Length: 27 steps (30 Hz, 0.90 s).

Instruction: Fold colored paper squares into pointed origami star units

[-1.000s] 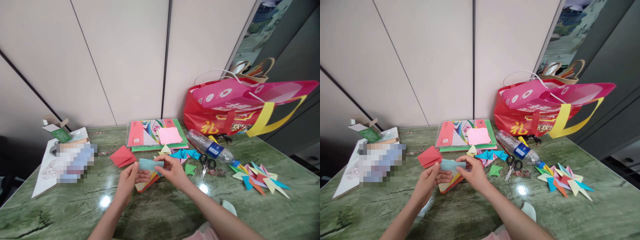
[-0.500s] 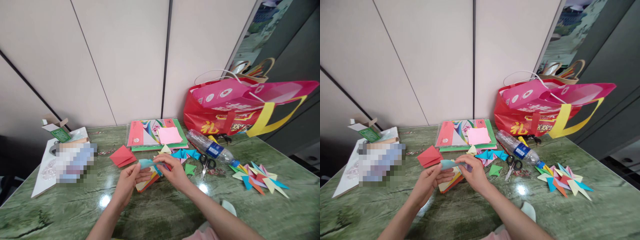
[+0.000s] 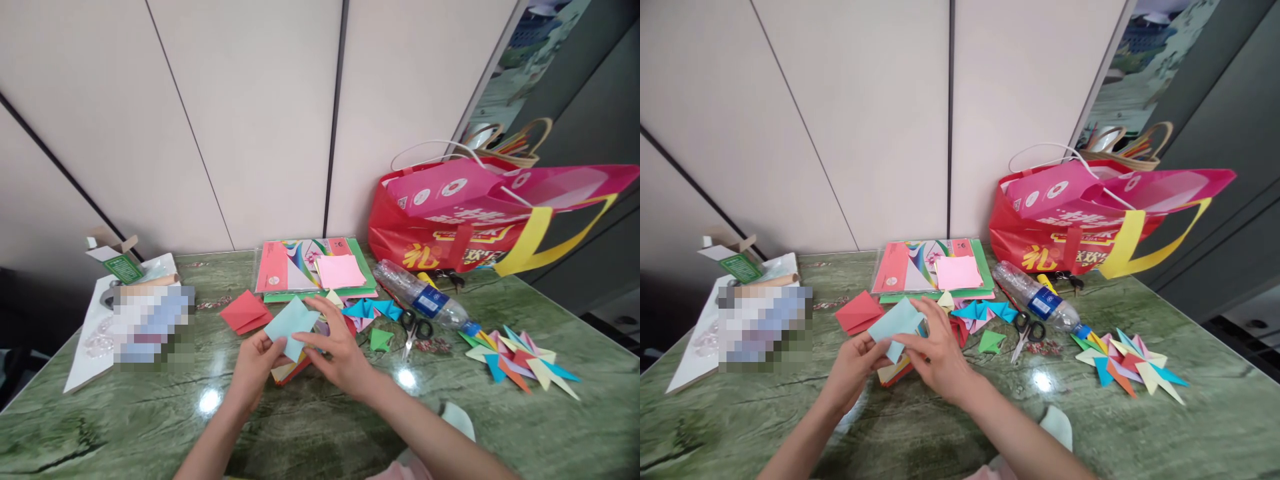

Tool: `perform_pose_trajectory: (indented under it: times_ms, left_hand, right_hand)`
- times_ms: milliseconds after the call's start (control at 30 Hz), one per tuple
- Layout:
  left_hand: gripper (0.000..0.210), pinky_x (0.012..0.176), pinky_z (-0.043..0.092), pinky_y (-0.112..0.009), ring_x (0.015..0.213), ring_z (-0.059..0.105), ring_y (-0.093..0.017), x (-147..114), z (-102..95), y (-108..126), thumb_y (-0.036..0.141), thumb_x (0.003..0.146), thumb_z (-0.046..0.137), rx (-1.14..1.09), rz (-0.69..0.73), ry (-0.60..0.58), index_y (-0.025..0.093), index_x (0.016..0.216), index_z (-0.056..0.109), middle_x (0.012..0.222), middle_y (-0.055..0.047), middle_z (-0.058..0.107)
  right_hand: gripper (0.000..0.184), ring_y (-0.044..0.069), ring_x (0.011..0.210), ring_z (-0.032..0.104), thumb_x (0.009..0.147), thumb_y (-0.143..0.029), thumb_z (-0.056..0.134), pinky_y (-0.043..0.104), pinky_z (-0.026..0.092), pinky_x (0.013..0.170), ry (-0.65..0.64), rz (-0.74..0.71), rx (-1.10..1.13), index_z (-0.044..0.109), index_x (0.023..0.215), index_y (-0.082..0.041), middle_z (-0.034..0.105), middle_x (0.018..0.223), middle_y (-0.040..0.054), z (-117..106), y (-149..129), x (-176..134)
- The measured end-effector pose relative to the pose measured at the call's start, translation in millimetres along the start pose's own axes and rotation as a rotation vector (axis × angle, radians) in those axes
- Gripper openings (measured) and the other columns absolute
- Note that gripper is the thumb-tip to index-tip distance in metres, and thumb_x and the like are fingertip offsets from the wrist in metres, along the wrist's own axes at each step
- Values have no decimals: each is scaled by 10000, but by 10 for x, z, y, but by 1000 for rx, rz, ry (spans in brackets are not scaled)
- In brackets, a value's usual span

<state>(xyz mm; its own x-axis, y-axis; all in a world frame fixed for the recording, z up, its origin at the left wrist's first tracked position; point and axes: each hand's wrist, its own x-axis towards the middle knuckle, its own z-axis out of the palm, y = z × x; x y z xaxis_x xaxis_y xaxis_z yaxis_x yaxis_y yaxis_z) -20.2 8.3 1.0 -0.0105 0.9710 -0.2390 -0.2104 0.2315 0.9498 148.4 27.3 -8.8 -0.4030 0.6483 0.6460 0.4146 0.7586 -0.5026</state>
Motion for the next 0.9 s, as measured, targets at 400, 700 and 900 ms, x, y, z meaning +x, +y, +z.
perform_pose_trajectory:
  times_ms: [400, 700, 900]
  left_hand:
    - [309, 620, 542, -322, 645, 658, -210, -15, 27, -4, 350, 611, 707, 53, 46, -9, 125, 821, 682, 723, -51, 720]
    - [294, 678, 543, -368, 707, 673, -243, -38, 32, 15, 344, 652, 685, 95, 27, -142, 144, 867, 694, 785, -62, 725]
    - [328, 829, 488, -360, 822, 660, -223, -54, 37, 50, 234, 640, 714, 21, 26, -200, 146, 951, 660, 890, -77, 719]
  right_hand:
    - [43, 293, 1295, 201, 740, -249, 623, 528, 275, 983, -38, 68, -15, 661, 732, -231, 351, 1361, 42, 31, -19, -15]
    - [58, 233, 1050, 483, 756, -228, 594, 362, 420, 845, 24, 265, 143, 641, 731, -204, 481, 1133, 93, 69, 12, -27]
    - [64, 162, 741, 528, 729, -235, 629, 274, 421, 671, 96, 397, 225, 634, 680, -195, 518, 765, 28, 49, -7, 4]
